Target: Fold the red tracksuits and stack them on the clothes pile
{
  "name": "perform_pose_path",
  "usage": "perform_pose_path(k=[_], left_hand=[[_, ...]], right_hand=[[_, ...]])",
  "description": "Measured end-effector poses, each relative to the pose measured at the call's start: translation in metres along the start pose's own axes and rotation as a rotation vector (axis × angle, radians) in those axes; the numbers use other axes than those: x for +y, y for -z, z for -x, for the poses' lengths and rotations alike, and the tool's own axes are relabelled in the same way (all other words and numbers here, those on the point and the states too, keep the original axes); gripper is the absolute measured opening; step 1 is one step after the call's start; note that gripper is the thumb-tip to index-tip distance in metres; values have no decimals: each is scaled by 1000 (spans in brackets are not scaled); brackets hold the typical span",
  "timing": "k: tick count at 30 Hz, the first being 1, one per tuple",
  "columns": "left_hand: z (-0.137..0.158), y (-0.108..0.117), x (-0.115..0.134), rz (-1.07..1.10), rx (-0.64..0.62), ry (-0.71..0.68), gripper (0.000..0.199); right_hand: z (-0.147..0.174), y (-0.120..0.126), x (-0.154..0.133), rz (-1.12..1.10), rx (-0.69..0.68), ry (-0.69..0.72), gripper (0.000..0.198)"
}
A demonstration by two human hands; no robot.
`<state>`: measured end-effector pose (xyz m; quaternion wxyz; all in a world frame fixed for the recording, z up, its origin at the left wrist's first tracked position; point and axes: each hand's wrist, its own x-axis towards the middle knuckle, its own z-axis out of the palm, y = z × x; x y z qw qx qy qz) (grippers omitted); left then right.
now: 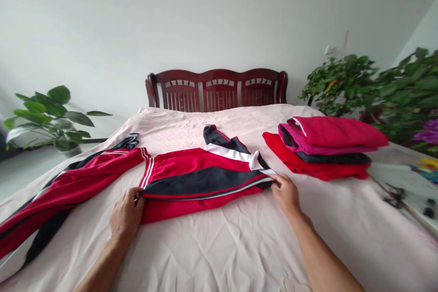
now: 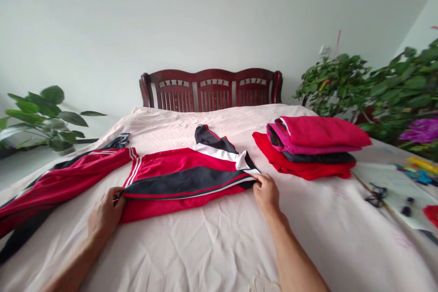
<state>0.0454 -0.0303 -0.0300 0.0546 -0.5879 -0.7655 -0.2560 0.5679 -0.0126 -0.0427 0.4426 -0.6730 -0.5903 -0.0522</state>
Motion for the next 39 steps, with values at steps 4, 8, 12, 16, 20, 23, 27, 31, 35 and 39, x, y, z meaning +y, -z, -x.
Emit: perform_pose_path(k=[4,8,12,16,20,23,27,31,35,39], left_hand=[[0,2,-8,-74,140,-72,20],[5,6,-13,-193,238,-172,17],[8,9,-13,-240,270,-229,20],[8,10,-12,-203,281,-300,24],[12,12,-12,-151,214,-309,24],[16,13,-11,-108,109,-248,25],[18,17,-8,-92,-6,-153,29],[16,24,-3,-179,-39,-65,37],[15,29,1,-213,-96,24,49],[13,28,-2,-65,-149,93,51]], right_hand=[[-2,5,14,67,72,229,39],[1,3,20,112,-19,233,38],[5,5,-5,76,-10,357,42],[13,-1,-44,-38,-112,546,44],[19,-14,-58,-57,-151,555,31],[18,-16,-54,18,-39,493,26],[18,-6,-53,273,83,440,23],[20,-5,-61,286,104,449,23],[22,-13,-70,149,116,446,24],[27,-15,-79,-1,-57,550,22]])
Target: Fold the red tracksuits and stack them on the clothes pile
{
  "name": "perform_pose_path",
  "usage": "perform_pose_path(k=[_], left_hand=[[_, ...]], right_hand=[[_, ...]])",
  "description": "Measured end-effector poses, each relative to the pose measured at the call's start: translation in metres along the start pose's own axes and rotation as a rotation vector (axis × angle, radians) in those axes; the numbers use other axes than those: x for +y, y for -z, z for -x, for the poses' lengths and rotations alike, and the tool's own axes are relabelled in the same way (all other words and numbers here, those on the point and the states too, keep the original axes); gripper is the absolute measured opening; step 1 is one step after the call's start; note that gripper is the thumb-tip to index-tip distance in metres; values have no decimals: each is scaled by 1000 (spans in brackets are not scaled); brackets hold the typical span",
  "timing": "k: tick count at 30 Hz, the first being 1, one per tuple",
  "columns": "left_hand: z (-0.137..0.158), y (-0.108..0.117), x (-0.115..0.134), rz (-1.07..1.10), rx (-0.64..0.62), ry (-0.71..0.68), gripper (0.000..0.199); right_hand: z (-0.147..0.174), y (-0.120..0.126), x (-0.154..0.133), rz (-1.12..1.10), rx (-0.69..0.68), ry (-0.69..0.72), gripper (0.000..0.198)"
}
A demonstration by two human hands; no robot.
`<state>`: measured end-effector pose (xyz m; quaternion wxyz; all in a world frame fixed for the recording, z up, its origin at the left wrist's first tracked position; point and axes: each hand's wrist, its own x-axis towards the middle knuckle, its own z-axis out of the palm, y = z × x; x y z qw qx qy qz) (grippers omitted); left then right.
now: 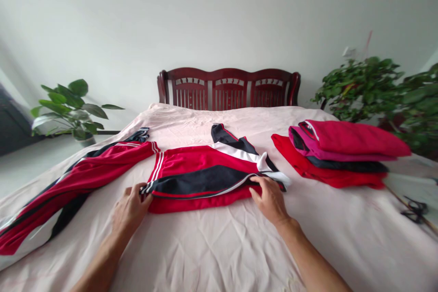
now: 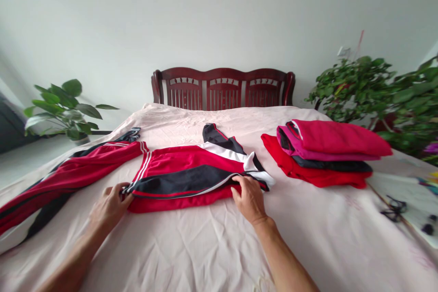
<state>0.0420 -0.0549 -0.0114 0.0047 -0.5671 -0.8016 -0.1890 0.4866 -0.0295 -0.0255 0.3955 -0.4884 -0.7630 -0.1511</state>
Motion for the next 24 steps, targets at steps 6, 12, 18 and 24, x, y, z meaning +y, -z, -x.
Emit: perform_pose_path(k=[6,12,18,24], left_hand=[[-6,-12,-12,299,94,-6,36],[-17,-19,-27,454,202,-92,28],[-28,-17,-46,406,171,-149,23],[-22,-12,-46,267,69,-238,20]], right_hand=[[2,3,-7,-21,-214,102,42],[4,3,-1,48,-236,103,31],[7,7,8,-84,-383,65,35],[9,10,12,-146,-398,42,29]])
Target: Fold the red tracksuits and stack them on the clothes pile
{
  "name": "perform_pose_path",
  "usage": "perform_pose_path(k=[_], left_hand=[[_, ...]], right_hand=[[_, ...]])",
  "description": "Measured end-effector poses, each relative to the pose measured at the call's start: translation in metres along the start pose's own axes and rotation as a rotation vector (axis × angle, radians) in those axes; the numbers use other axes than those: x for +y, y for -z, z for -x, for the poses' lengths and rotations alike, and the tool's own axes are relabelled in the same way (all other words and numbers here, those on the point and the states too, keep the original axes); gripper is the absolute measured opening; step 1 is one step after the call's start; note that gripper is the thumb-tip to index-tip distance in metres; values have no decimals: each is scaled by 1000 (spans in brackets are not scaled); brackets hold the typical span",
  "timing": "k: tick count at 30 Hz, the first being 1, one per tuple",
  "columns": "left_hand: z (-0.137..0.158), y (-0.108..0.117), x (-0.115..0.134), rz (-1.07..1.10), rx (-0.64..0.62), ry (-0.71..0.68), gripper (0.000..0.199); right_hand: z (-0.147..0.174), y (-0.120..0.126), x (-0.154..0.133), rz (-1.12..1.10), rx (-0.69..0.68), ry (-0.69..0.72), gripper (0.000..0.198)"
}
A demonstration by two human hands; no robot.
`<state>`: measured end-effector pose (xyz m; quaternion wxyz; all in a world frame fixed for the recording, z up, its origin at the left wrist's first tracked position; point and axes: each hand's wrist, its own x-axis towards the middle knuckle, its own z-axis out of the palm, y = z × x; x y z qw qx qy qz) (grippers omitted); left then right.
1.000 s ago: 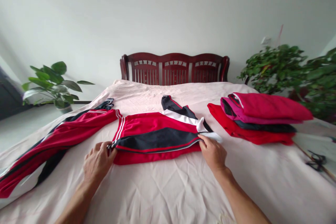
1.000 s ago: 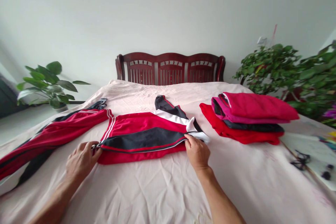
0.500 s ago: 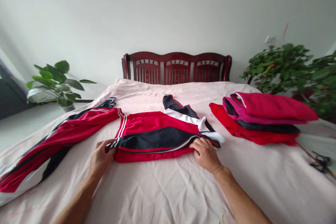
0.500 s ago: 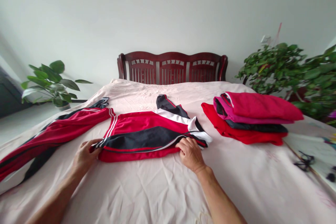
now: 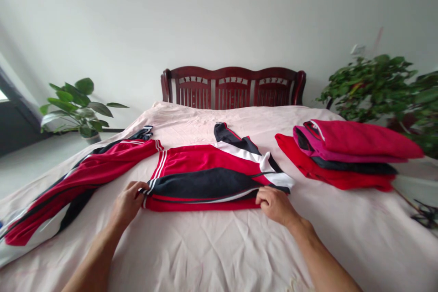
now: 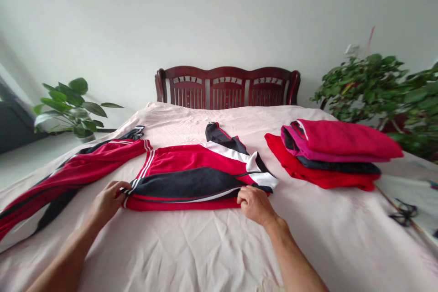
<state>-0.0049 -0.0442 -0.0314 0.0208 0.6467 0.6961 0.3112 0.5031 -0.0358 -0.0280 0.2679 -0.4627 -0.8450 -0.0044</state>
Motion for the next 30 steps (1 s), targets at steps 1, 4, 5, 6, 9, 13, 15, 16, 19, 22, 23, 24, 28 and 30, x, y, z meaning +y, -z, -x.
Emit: perform_pose_path(k=[1,4,5,6,9,13,15,16,19,22,23,24,28,30], left_hand=[[1,2,3,-43,2,5,21],[5,7,12,-151,23,6,22],[6,8,14,-174,36,3,21],[6,9,16,-187,46,5,21],[7,10,17,-155,51,47,20],[6,6,13,-79,101,89,19],[5,4,10,-67,147,102,19],[4,3,9,-62,163,110,20],[3,1,5,-38,177,121,20],[1,0,3,-10,175,124,20],[1,-1,2,-2,173,125,20],[1,-1,1,5,171,127,20],[0,-4,-6,23,155,178,21],[0,-5,-7,29,153,196,21]], right_hand=[[1,1,0,0,29,12,28],[1,4,-3,25,167,41,26],[0,5,-5,37,214,47,25],[-1,7,-6,51,253,50,26],[-5,11,-8,93,289,37,34],[-6,12,-4,131,228,-6,32],[-5,11,1,121,237,-21,32],[-5,11,4,114,257,-34,34],[-1,12,15,106,295,-93,39],[3,15,27,83,268,-126,33],[5,16,32,64,265,-132,32],[6,17,36,38,263,-136,32],[11,15,52,-111,194,-136,34],[14,12,58,-187,172,-149,36]])
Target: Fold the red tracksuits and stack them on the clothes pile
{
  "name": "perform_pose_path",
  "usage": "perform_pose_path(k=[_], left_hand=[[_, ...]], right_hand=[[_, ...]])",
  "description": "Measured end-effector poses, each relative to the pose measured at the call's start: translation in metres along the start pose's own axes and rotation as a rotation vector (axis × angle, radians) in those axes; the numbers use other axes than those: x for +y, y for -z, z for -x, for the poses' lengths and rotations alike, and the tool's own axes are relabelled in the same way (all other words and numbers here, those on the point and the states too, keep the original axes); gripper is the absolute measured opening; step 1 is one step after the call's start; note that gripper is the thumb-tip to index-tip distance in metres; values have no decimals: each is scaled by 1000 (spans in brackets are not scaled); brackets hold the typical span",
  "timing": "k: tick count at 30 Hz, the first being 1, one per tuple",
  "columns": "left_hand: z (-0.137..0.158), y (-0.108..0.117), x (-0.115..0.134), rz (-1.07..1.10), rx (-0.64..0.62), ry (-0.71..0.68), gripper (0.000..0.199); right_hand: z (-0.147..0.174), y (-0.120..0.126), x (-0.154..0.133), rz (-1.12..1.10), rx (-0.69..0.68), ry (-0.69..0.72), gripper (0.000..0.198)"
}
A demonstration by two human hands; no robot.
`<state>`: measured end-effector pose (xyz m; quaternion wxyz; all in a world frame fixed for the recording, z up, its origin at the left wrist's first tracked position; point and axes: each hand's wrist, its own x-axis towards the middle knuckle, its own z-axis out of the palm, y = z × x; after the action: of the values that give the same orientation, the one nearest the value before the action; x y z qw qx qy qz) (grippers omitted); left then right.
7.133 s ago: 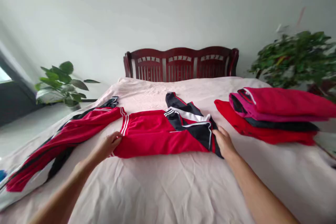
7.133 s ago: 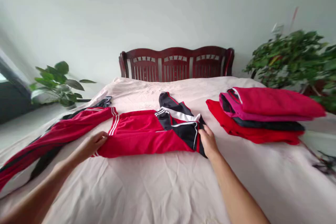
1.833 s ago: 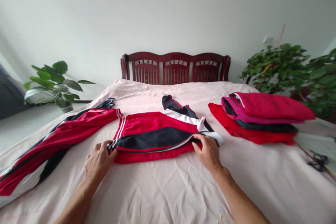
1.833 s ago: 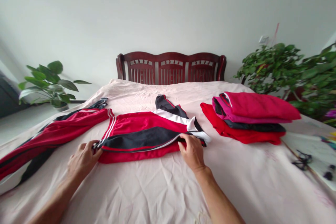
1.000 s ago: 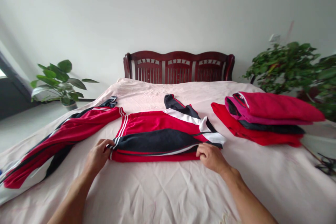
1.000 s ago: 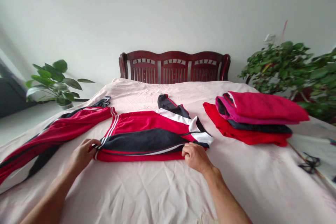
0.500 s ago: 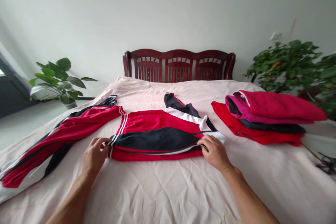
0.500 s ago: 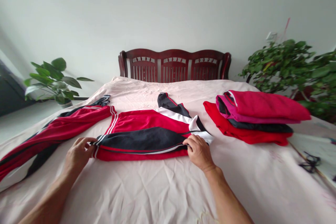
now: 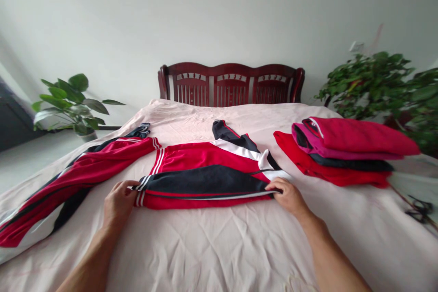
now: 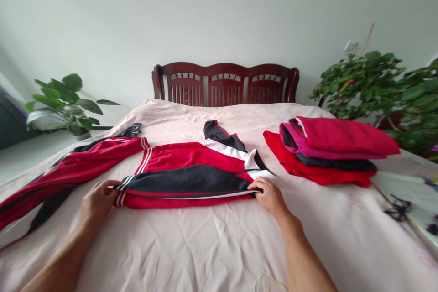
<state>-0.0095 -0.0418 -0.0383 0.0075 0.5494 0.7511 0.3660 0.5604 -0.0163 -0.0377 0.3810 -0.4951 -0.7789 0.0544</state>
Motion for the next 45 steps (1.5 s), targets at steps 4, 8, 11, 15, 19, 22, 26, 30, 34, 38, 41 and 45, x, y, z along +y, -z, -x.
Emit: perform_pose_path(k=[4,8,11,15,19,22,26,30,34,38,41,45], left_hand=[[1,5,6,-100,90,-60,22],[3,11,13,-305,98,-146,22],[4,15,13,-376,7,-139,27],[4,21,17,-333,84,-173,33],[6,20,38,-164,163,-273,31],[10,8,54,-8,-57,-345,29],[16,-10,64,-13,-300,-471,30],[19,-13,66,-116,-308,-472,30],[21,-10,67,-160,-335,-493,27],[23,-10,62,-179,-320,-536,29],[23,-11,58,-200,-303,-578,35],[23,-13,56,-224,-290,-607,39]], right_hand=[[3,-3,8,-98,30,-40,37],[3,-6,8,-101,4,-5,41],[3,-6,7,-42,-9,16,45],[3,-4,1,47,-33,47,43],[1,-1,-11,136,-48,106,41],[0,0,-15,167,-36,113,41],[0,-1,-11,101,-20,85,42],[0,1,-4,45,63,31,40],[-1,5,-6,138,145,-24,35],[-1,11,-15,325,191,-240,26],[-2,11,-21,352,157,-496,19],[-6,6,-26,290,104,-710,25]])
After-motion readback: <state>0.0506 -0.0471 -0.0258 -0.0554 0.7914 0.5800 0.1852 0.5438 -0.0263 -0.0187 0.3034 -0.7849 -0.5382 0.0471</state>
